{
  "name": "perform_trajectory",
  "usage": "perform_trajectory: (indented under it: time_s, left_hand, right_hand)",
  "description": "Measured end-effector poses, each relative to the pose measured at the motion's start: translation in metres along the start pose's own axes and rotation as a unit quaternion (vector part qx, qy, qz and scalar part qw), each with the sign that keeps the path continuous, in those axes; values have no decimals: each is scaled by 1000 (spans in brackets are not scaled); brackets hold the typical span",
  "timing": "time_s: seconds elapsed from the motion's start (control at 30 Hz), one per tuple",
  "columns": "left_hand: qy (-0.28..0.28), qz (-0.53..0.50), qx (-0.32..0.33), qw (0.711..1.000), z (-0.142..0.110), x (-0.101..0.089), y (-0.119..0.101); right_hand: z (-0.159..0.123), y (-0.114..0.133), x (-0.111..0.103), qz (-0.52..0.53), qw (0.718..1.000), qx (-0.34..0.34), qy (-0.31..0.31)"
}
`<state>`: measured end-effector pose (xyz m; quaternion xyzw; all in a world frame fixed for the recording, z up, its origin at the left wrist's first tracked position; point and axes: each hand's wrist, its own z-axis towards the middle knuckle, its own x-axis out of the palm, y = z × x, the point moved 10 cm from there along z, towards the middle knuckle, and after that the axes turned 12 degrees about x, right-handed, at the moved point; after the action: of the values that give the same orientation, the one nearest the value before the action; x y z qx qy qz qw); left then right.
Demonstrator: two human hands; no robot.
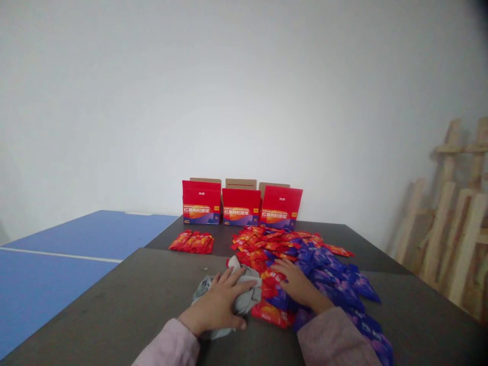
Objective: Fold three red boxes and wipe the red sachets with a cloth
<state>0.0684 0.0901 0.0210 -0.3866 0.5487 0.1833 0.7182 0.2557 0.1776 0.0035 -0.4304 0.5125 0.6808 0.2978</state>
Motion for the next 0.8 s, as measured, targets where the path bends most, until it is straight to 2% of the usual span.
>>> perform_trajectory:
  time_s: [0.13,0.3,0.4,0.47,0.5,0.53,0.57,0.63,0.67,0.7,0.8]
  left_hand:
    - [-20,-9,30,999,-2,1,-7]
    - [-91,-51,70,992,0,-13,-3]
    - [-173,-81,38,981,-1,-33,8]
    - [-266,-109,5,958,-7,-54,15]
    - [-320,-122,-8,940,-12,-65,16]
    - [-371,-133,-17,919,-18,-75,16]
    - [-415,-142,-21,899,-24,-82,14]
    - [-469,-151,-19,870,-32,-86,4]
    - [-478,-150,-11,866,-32,-83,-3]
    - [-477,-144,0,867,-30,-77,-12]
    - [-415,-94,45,904,-14,-48,-42]
  right_hand:
    - [-1,-2,9,-55,998,17,15]
    - [-1,6,-11,-89,995,-8,-54]
    - [-7,13,-38,-39,990,-6,-134]
    - [-14,16,-56,74,978,23,-193]
    - [-19,15,-61,162,961,52,-220]
    - [-21,14,-56,270,936,82,-210]
    - [-22,16,-44,397,894,107,-177]
    - [-22,36,-4,612,776,134,-71]
    - [-22,50,15,680,720,137,-22]
    - [-24,60,30,725,674,144,-5]
    - [-25,82,58,751,647,129,15]
